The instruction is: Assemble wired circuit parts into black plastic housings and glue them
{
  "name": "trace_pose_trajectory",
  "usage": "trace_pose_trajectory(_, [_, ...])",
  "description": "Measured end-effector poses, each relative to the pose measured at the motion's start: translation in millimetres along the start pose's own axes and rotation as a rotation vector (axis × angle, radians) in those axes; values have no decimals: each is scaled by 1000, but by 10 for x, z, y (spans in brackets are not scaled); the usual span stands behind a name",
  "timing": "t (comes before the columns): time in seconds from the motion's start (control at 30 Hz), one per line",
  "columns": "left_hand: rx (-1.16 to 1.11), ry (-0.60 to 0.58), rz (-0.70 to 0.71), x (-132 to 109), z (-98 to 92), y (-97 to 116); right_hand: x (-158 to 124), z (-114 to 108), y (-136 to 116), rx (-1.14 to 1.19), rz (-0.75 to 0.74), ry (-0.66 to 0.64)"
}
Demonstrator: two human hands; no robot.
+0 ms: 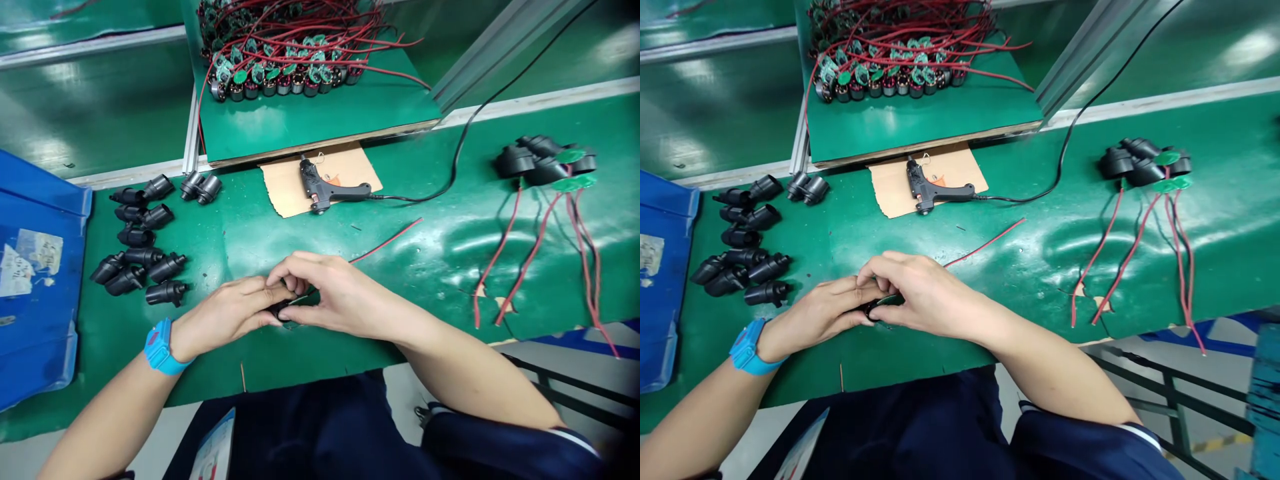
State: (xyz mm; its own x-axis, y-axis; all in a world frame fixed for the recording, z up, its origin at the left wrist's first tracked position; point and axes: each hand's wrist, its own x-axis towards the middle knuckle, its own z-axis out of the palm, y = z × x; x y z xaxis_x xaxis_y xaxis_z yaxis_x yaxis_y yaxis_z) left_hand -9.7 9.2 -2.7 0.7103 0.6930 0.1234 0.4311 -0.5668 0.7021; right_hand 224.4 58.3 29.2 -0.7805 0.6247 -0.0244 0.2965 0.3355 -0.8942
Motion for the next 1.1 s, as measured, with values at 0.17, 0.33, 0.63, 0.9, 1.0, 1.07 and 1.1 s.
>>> trace_pose_trajectory(0.17, [59,169,47,13,-42,58,-5,19,14,113,-9,102])
trace_pose_trajectory(0.33, [103,166,61,5,-53,79,4,-24,17,230,42,19])
trace_pose_trajectory(0.63, [154,208,76,-3,5,128,37,132,-4,143,62,126])
trace_pose_trajectory(0.9, [-68,294,-137,-2,64,97,-21,-112,-76,102,76,-15])
trace_pose_trajectory(1.0, [-180,331,-202,-13,106,113,-115,-141,-210,5,95,-54])
trace_pose_trajectory(1.07, [-212,250,-202,-23,89,158,-212,-97,-267,-133,49,-51])
trace_pose_trajectory(1.1, [-176,205,-206,-42,51,179,-268,-83,-263,-204,31,-26])
